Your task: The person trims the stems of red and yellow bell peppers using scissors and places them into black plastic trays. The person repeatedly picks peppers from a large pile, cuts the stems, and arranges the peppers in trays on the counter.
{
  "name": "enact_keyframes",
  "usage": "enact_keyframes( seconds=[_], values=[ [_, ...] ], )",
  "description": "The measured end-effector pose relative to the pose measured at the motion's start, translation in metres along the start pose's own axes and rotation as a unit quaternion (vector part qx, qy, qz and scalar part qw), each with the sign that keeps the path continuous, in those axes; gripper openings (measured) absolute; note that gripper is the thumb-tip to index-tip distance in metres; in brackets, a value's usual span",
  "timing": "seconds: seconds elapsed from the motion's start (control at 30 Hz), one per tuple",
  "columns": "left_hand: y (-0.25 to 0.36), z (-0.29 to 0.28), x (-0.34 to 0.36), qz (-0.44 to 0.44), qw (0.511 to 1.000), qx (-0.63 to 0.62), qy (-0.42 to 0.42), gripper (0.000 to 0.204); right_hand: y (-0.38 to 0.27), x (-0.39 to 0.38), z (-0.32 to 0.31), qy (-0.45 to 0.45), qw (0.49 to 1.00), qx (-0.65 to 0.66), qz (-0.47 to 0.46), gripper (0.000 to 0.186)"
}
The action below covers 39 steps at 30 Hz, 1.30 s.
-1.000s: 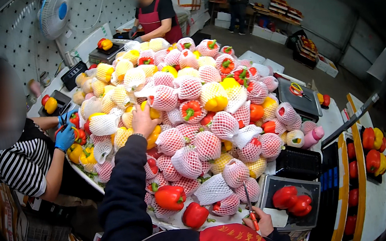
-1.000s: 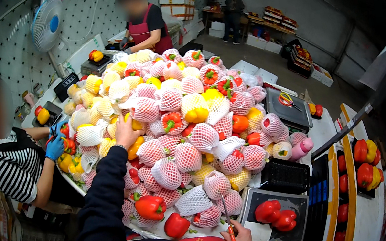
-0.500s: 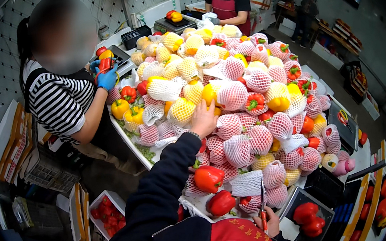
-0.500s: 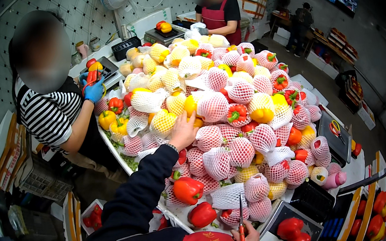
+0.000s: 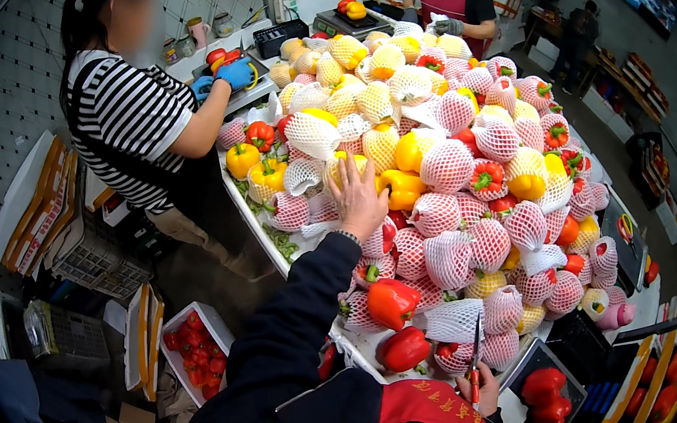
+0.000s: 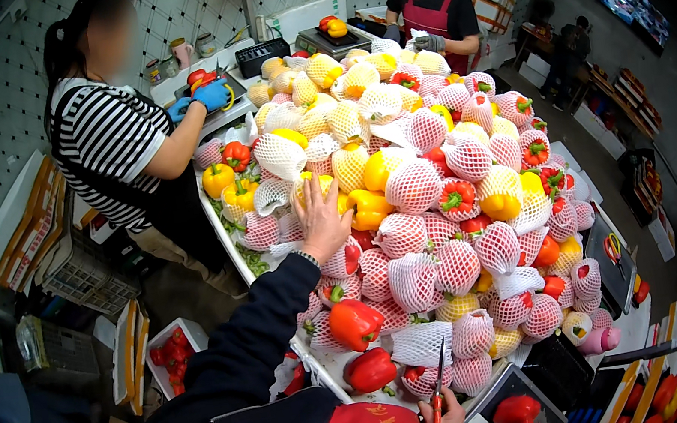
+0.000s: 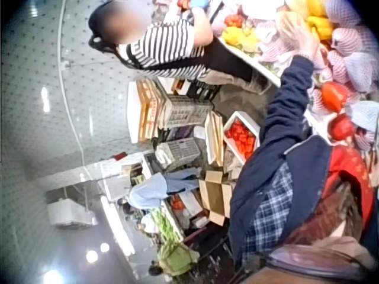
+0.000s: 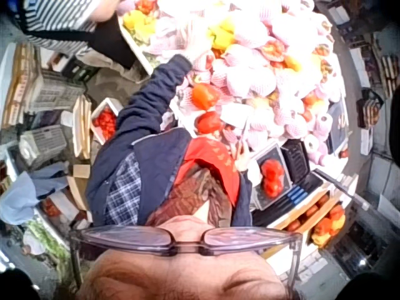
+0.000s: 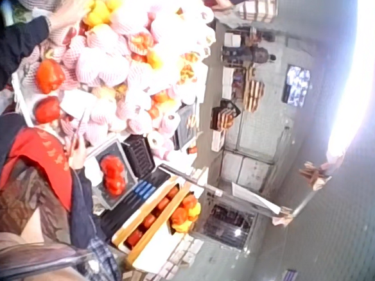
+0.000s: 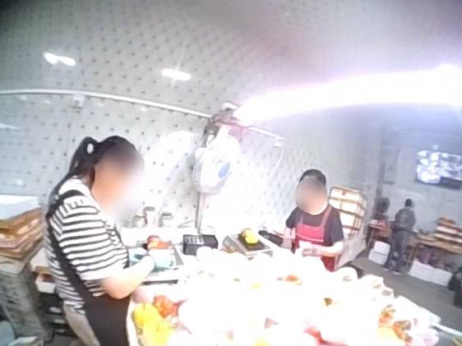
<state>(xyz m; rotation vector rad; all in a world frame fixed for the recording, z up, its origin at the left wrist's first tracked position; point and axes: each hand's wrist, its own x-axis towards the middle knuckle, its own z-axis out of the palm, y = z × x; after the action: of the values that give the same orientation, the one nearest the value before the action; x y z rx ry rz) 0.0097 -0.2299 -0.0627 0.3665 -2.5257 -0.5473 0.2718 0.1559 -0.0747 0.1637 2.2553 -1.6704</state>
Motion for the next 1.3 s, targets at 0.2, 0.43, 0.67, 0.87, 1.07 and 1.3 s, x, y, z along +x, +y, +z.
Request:
enact_keyframes(
  seconds=[0.2, 0.43, 0.67, 0.87, 1.07, 1.3],
  values=[
    [-0.016, -0.002, 0.014, -0.086, 0.995, 0.046, 0.037, 0.083, 0.007, 0.003, -0.004, -0.027, 0.999, -0.031, -0.031, 0.038],
    [-0.095, -0.011, 0.031, -0.263, 0.957, -0.112, 0.046, 0.092, 0.006, 0.002, 0.0, 0.03, 0.999, -0.011, -0.018, 0.045],
    [-0.121, -0.015, 0.034, -0.263, 0.958, -0.106, -0.032, 0.107, 0.028, 0.008, -0.001, 0.025, 0.999, -0.03, -0.018, 0.049],
    [-0.095, -0.029, 0.036, -0.307, 0.949, -0.064, -0.04, 0.114, 0.017, 0.004, -0.002, 0.01, 1.0, -0.017, -0.022, 0.054],
    [-0.123, -0.021, 0.025, -0.205, 0.975, -0.084, -0.024, 0.086, 0.022, 0.004, -0.002, 0.017, 0.999, -0.009, -0.047, 0.055],
    [-0.075, -0.026, 0.006, -0.048, 0.99, 0.124, 0.047, 0.063, 0.007, 0.0, -0.001, -0.005, 0.999, -0.016, -0.029, 0.056]
  ],
)
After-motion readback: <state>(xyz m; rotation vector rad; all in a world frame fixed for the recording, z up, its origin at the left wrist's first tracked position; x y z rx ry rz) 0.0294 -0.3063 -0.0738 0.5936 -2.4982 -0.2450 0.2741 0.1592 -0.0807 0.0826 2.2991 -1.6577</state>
